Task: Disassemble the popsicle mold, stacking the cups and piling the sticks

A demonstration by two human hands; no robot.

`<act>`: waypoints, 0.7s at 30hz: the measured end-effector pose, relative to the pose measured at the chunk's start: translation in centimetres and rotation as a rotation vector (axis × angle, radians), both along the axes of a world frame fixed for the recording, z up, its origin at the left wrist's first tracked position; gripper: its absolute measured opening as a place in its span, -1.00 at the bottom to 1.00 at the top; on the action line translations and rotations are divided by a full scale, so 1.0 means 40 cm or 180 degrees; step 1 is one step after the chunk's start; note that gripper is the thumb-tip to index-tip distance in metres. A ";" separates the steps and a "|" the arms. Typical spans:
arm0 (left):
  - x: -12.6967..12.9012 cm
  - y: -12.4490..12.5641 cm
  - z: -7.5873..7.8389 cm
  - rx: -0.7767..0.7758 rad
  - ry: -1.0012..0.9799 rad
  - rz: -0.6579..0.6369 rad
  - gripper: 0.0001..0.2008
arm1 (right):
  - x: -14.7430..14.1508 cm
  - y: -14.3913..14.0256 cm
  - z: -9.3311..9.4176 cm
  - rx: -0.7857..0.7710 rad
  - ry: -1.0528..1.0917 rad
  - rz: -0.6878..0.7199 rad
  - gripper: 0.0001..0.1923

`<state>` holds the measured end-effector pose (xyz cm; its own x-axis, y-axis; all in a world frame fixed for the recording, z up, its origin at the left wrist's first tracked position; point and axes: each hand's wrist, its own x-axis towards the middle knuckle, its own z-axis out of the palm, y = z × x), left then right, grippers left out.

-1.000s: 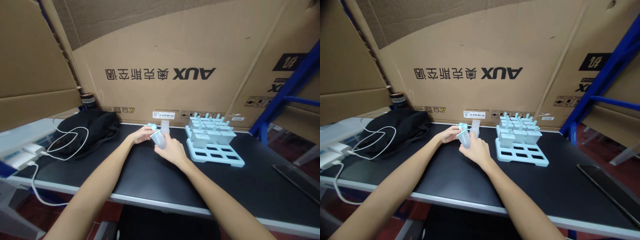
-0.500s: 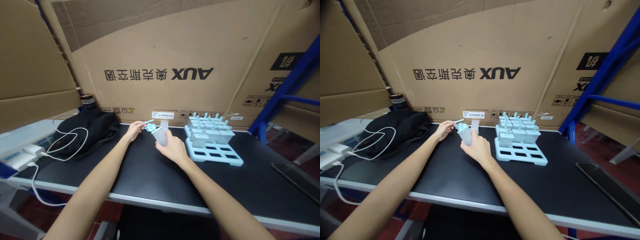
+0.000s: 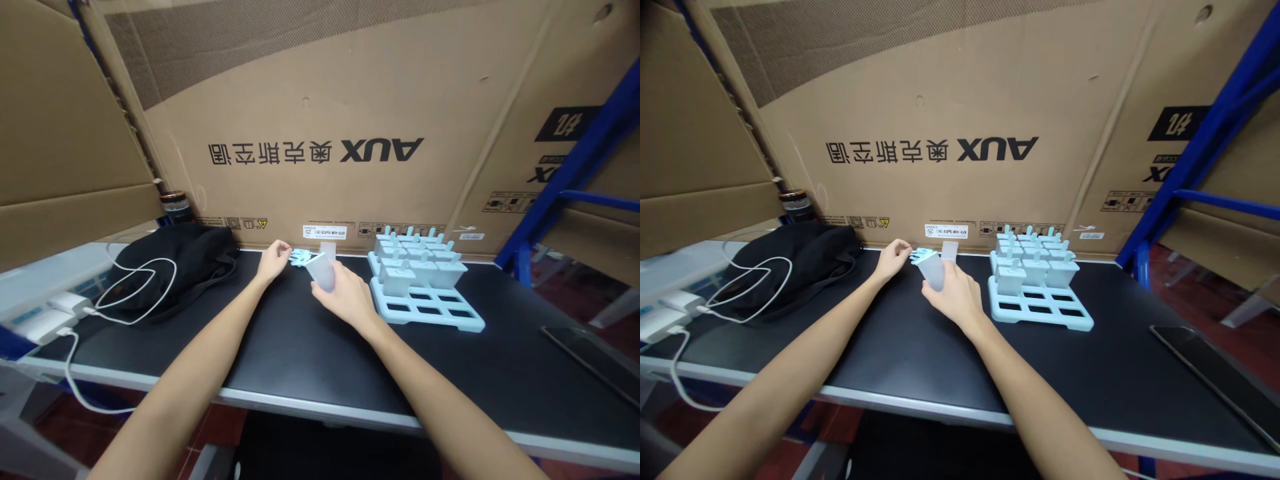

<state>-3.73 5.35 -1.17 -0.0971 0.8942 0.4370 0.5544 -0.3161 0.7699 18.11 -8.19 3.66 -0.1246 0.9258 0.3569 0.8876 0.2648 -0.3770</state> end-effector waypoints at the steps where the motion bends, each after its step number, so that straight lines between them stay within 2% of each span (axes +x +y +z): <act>1: 0.007 -0.010 0.013 -0.0012 -0.0099 -0.0235 -0.72 | 0.001 0.000 0.001 0.0001 -0.0016 0.0004 -0.52; 4: 0.048 -0.051 0.058 -0.0293 -0.0463 -0.1420 -0.61 | 0.003 0.000 0.005 -0.0021 -0.0096 -0.0038 -0.52; 5: 0.066 -0.067 0.071 -0.0349 -0.0501 -0.1725 -0.59 | 0.003 -0.001 0.007 -0.0048 -0.0131 -0.0052 -0.52; 7: 0.102 -0.095 0.091 -0.0333 -0.0417 -0.2066 -0.58 | 0.005 -0.002 0.011 -0.0106 -0.0185 -0.0086 -0.52; 9: 0.130 -0.117 0.101 -0.0202 -0.0191 -0.2170 -0.58 | 0.007 -0.002 0.016 -0.0162 -0.0224 -0.0111 -0.53; 13: 0.152 -0.131 0.095 -0.0001 0.0072 -0.2046 -0.55 | 0.007 -0.002 0.020 -0.0239 -0.0299 -0.0134 -0.57; 17: 0.147 -0.122 0.078 -0.0138 -0.0058 -0.1929 -0.48 | 0.003 0.004 0.015 -0.0236 -0.0375 -0.0061 -0.58; 21: 0.132 -0.099 0.066 -0.0383 -0.0502 -0.1857 -0.43 | 0.008 0.007 0.016 -0.0112 -0.0400 -0.0061 -0.58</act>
<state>1.55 1.38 1.47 0.3677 0.8616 0.3499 0.1928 -0.4387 0.8777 18.43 -7.91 4.29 -0.1483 0.9402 0.3067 0.9332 0.2357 -0.2712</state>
